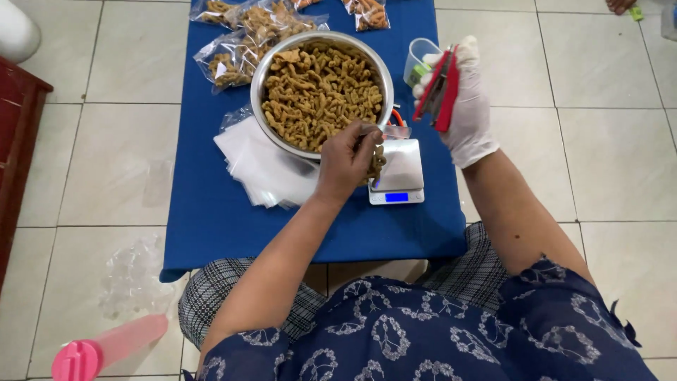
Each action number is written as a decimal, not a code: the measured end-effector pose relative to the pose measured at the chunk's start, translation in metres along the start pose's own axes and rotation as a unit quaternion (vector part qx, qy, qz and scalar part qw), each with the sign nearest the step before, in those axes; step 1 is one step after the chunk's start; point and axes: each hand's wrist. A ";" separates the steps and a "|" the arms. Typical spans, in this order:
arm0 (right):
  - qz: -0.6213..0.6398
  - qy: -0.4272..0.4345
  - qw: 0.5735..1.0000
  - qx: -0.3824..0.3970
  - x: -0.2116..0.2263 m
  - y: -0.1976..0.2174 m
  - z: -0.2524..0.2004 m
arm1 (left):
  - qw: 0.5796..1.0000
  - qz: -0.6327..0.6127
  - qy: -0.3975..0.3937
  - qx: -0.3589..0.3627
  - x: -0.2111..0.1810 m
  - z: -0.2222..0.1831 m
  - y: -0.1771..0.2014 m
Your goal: Manually filling small plastic bags with snacks from a large bowl and sealing them using a hand-held sealer.
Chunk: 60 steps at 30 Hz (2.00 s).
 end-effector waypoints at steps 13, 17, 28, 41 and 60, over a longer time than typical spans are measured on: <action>-0.036 0.086 0.993 0.076 -0.036 -0.005 -0.007 | 0.999 0.016 -0.035 -0.007 -0.017 -0.011 -0.019; -0.066 0.100 0.990 0.076 -0.037 -0.004 -0.007 | 0.996 0.047 -0.074 -0.018 -0.017 -0.014 -0.023; -0.143 0.063 0.985 0.075 -0.025 -0.011 -0.013 | 0.998 0.017 -0.057 -0.025 -0.022 -0.022 -0.024; -0.100 0.127 0.980 0.115 -0.025 -0.011 -0.016 | 0.996 0.037 -0.056 -0.051 -0.012 -0.021 -0.033; -0.094 0.101 0.985 0.107 -0.029 -0.019 -0.022 | 0.999 -0.008 -0.037 -0.018 -0.023 -0.024 -0.033</action>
Point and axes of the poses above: each hand's wrist, its own z-axis towards the middle knuckle, its own y-axis out of the back of the hand, x = y × z, and after that the axes turned 5 degrees about z, right-handed
